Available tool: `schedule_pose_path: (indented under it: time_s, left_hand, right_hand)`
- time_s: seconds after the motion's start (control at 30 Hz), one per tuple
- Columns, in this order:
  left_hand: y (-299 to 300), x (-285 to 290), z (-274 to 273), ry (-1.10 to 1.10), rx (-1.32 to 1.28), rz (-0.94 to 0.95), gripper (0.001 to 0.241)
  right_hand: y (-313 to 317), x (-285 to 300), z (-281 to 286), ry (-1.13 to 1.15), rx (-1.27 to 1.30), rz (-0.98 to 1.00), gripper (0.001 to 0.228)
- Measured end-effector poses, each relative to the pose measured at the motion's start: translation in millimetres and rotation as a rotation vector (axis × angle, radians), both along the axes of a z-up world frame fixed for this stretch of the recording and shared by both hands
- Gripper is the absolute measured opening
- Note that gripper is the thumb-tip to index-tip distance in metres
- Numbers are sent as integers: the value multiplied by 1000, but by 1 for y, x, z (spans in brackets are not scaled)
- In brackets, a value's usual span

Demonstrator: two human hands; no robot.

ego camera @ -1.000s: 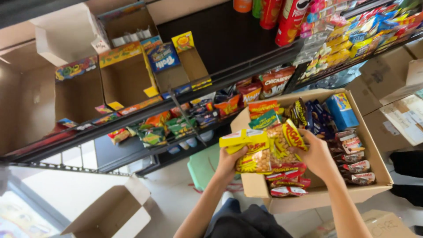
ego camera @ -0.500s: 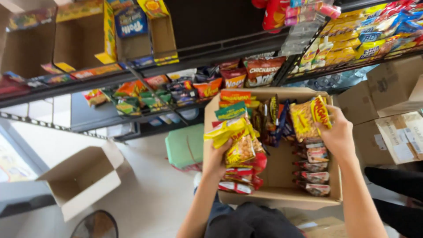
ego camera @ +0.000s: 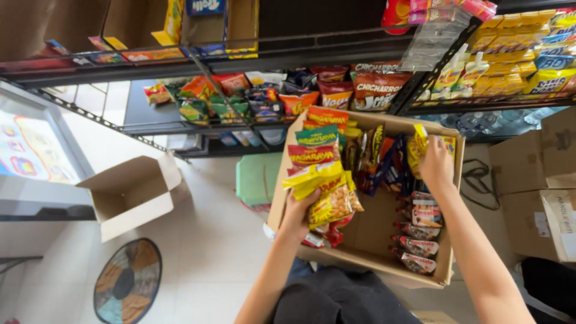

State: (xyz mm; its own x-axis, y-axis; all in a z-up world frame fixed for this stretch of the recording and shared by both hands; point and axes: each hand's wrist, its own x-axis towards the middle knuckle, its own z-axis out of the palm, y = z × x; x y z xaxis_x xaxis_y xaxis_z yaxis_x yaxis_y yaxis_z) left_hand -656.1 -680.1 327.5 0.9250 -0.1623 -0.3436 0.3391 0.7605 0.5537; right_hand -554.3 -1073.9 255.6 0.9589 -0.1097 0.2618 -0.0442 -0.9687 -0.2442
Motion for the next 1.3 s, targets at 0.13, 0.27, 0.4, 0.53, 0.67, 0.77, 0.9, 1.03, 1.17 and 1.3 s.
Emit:
schedule_pose_path:
  time_s: [0.13,0.27,0.4,0.53,0.67,0.77,0.9,1.03,1.17,1.3]
  left_hand:
    - [-5,-7,-11,-20,15,0,50]
    - [-10,-9,-8,-13,33,-25,46]
    - [-17,-9,-15,-2,51,-39,42]
    - [-23,-7,-13,1,49,-54,41]
    - [-28,-3,-11,25,79,-50,41]
    - [-34,-3,-18,39,79,-55,42]
    - [-44,1,-19,50,72,-89,41]
    - [-48,10,-15,34,77,-109,41]
    - [-46,24,-16,-39,3,-207,42]
    - [-55,30,-26,15,-136,-402,43]
  right_hand:
    - [-2,7,-17,31,47,-73,53]
    - [6,8,6,251,-68,-216,55]
    - [7,3,-4,224,-138,-264,65]
    - [25,-13,21,372,-75,-293,71]
    - [41,-19,26,46,-252,-64,73]
    - [34,-12,-16,-12,-383,88,64]
    - [22,-1,-65,95,-598,190,69]
    - [27,4,-65,115,-389,257,67]
    - [56,-5,26,166,369,110,42]
    - [75,-38,90,545,1414,387,55]
